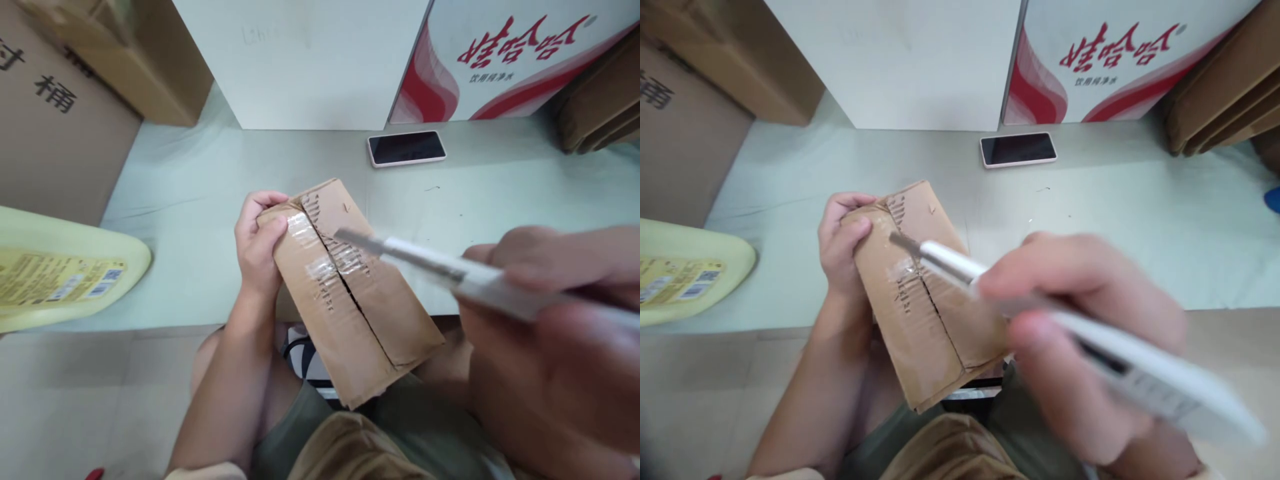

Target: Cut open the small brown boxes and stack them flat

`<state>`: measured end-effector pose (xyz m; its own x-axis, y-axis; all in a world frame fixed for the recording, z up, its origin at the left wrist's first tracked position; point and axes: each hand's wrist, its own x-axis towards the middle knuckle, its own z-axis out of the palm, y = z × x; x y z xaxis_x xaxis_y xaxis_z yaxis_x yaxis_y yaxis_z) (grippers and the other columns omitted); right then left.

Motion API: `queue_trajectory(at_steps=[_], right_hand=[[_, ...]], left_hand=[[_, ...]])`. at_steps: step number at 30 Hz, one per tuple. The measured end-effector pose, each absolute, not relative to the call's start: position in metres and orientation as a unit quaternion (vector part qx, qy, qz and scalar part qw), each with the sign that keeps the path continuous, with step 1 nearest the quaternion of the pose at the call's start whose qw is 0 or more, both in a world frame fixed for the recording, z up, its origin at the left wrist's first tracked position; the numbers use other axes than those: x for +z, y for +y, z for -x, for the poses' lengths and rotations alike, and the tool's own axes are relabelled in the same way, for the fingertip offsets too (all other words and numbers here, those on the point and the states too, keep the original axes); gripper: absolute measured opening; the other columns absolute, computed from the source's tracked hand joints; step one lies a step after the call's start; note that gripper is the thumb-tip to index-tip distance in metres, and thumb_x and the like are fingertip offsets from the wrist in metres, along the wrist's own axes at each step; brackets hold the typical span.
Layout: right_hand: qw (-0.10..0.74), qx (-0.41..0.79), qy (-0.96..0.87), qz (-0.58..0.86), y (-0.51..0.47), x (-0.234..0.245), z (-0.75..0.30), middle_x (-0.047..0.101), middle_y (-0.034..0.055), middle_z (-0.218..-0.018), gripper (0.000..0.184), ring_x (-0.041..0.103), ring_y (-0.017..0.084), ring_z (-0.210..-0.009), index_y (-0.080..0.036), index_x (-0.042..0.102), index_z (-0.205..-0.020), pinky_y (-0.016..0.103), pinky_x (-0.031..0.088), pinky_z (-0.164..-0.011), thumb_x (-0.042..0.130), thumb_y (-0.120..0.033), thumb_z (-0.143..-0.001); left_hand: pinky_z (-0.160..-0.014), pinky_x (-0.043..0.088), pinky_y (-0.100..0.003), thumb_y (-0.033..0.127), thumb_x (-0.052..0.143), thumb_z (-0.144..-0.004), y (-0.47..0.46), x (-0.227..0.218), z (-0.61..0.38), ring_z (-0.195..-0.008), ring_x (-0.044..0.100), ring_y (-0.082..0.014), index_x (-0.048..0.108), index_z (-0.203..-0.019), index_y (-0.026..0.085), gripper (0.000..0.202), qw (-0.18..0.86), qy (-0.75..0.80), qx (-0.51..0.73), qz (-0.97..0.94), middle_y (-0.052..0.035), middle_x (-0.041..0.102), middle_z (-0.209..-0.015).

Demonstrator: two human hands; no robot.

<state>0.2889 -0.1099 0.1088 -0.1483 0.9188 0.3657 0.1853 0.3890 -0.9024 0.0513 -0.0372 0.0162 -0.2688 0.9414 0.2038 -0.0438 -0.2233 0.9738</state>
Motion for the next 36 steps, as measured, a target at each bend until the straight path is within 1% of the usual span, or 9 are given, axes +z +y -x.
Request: queue_trajectory(at_steps=[1,4,8,12,17,23,28,33,36], right_hand=[[0.493,0.339,-0.692,0.405,-0.114,0.108,-0.285,0.050,-0.0018,-0.062,0.006,0.041,0.013,-0.046,-0.026,0.063,-0.097,0.031,0.031,-0.041,0.056,-0.026,-0.097],[0.460,0.252,-0.760,0.384,-0.119,0.106,-0.272,0.047,-0.0036,-0.058,0.014,0.041,0.010,-0.045,-0.023,0.060,-0.089,0.029,0.032,-0.043,0.056,-0.010,-0.086],[0.423,0.194,-0.793,0.393,-0.117,0.100,-0.265,0.045,-0.0039,-0.059,0.016,0.040,0.010,-0.047,-0.023,0.058,-0.083,0.028,0.032,-0.046,0.055,-0.007,-0.081],[0.428,0.154,-0.807,0.377,-0.116,0.094,-0.263,0.043,-0.0034,-0.060,0.013,0.037,0.011,-0.048,-0.024,0.054,-0.081,0.031,0.031,-0.048,0.054,-0.011,-0.082],[0.419,0.174,-0.796,0.401,-0.117,0.090,-0.260,0.041,-0.0039,-0.060,0.019,0.034,0.012,-0.049,-0.025,0.048,-0.079,0.030,0.033,-0.048,0.052,-0.006,-0.076],[0.459,0.206,-0.773,0.387,-0.116,0.093,-0.264,0.042,-0.0041,-0.057,0.019,0.037,0.011,-0.046,-0.024,0.051,-0.081,0.028,0.032,-0.044,0.053,-0.006,-0.077],[0.402,0.265,-0.781,0.399,-0.111,0.096,-0.264,0.050,-0.0057,-0.055,0.018,0.042,0.008,-0.042,-0.023,0.050,-0.079,0.024,0.035,-0.040,0.053,-0.006,-0.079],[0.478,0.275,-0.745,0.374,-0.114,0.093,-0.265,0.042,-0.0051,-0.056,0.019,0.035,0.010,-0.044,-0.023,0.050,-0.077,0.029,0.031,-0.044,0.049,-0.004,-0.075],[0.472,0.301,-0.747,0.358,-0.116,0.097,-0.274,0.042,-0.0050,-0.058,0.020,0.039,0.010,-0.047,-0.022,0.053,-0.079,0.030,0.035,-0.049,0.049,-0.002,-0.080]], left_hand=[[-0.076,0.054,-0.032,0.040,0.075,-0.075,-0.037,0.016,-0.051,-0.082,0.063,-0.0185,0.069,-0.089,0.023,0.023,0.390,0.483,0.633,-0.462,-0.0019,0.068,-0.091],[-0.077,0.052,-0.032,0.041,0.078,-0.076,-0.037,0.016,-0.052,-0.083,0.063,-0.0186,0.071,-0.090,0.023,0.023,0.396,0.467,0.644,-0.459,-0.0021,0.068,-0.091],[-0.077,0.051,-0.033,0.039,0.077,-0.078,-0.038,0.014,-0.053,-0.083,0.063,-0.0192,0.072,-0.090,0.023,0.021,0.400,0.456,0.651,-0.456,-0.0027,0.068,-0.091],[-0.078,0.051,-0.034,0.046,0.077,-0.078,-0.039,0.015,-0.053,-0.084,0.064,-0.0207,0.069,-0.090,0.023,0.028,0.397,0.468,0.641,-0.461,-0.0029,0.066,-0.091],[-0.077,0.051,-0.034,0.041,0.075,-0.075,-0.039,0.017,-0.055,-0.084,0.063,-0.0210,0.069,-0.088,0.025,0.022,0.395,0.475,0.643,-0.452,-0.0026,0.068,-0.091],[-0.076,0.047,-0.035,0.036,0.075,-0.075,-0.038,0.015,-0.055,-0.080,0.060,-0.0200,0.070,-0.090,0.022,0.021,0.408,0.459,0.654,-0.441,-0.0036,0.066,-0.088],[-0.075,0.047,-0.036,0.037,0.079,-0.071,-0.037,0.013,-0.056,-0.081,0.061,-0.0197,0.072,-0.088,0.022,0.024,0.419,0.454,0.658,-0.430,-0.0031,0.071,-0.090],[-0.074,0.049,-0.037,0.038,0.077,-0.071,-0.037,0.017,-0.059,-0.080,0.062,-0.0202,0.072,-0.088,0.024,0.022,0.425,0.458,0.648,-0.435,-0.0032,0.069,-0.087],[-0.077,0.051,-0.036,0.036,0.074,-0.074,-0.037,0.017,-0.061,-0.082,0.063,-0.0208,0.072,-0.089,0.025,0.018,0.408,0.467,0.647,-0.444,-0.0027,0.068,-0.087]])
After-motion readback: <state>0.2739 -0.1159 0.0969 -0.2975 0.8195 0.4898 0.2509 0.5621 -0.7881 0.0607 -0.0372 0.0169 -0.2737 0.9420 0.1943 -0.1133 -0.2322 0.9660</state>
